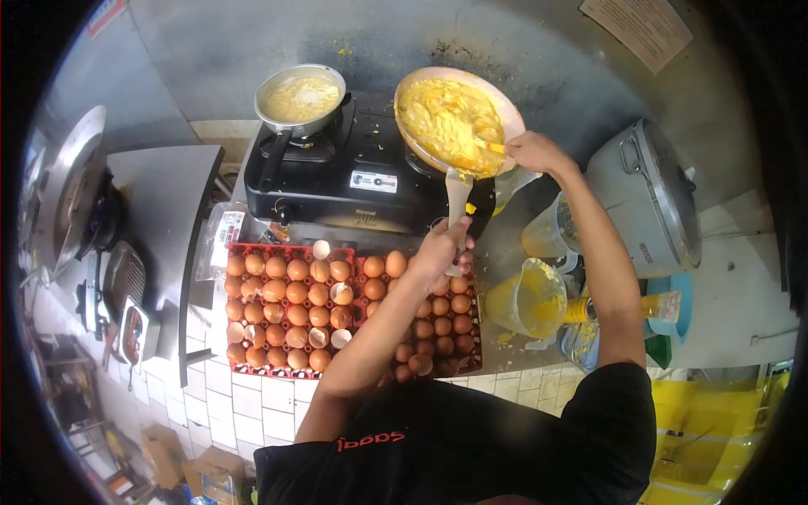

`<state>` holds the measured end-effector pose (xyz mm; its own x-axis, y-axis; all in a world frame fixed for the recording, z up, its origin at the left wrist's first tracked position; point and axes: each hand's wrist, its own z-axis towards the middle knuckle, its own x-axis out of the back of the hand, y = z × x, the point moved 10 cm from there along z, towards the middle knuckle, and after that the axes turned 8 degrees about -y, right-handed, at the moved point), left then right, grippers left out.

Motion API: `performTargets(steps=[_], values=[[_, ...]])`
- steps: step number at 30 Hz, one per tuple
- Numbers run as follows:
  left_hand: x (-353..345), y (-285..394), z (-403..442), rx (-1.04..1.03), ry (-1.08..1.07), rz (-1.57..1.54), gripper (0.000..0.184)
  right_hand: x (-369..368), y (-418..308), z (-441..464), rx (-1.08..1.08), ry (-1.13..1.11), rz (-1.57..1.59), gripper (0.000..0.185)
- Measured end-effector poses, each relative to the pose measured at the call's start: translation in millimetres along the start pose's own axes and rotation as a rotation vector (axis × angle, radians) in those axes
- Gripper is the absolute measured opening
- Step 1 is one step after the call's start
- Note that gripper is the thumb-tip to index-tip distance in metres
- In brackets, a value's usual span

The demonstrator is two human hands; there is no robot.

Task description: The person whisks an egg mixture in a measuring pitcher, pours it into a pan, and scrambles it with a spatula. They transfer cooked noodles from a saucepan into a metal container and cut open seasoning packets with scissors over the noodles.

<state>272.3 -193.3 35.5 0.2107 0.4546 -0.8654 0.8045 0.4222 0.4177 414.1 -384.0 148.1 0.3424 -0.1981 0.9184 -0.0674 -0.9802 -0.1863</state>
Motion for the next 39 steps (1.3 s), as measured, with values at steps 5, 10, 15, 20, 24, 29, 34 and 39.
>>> performTargets(steps=[5,10,15,20,24,29,34,39], values=[[0,1,2,-0.013,-0.003,0.039,0.021,-8,-57,-27,0.073,-0.040,-0.109,0.030],[0,2,1,-0.017,-0.004,0.026,0.021,3,-71,-69,0.092,0.021,-0.297,0.026],[0,1,3,-0.032,-0.021,0.015,0.019,15,-43,-78,-0.073,0.077,-0.456,0.023],[0,1,3,-0.035,-0.016,0.022,0.020,15,1,-33,-0.219,0.156,-0.355,0.025],[-3,3,-3,-0.026,0.006,0.049,0.024,14,39,28,-0.261,0.226,-0.139,0.030],[-3,3,-1,-0.011,-0.018,0.054,0.022,-6,20,57,-0.228,0.098,0.121,0.033],[-1,1,2,-0.015,-0.059,0.034,0.022,-7,-46,34,-0.008,-0.012,0.007,0.031],[2,3,4,-0.028,-0.037,0.102,0.025,-2,-75,-25,0.128,0.036,-0.238,0.027]])
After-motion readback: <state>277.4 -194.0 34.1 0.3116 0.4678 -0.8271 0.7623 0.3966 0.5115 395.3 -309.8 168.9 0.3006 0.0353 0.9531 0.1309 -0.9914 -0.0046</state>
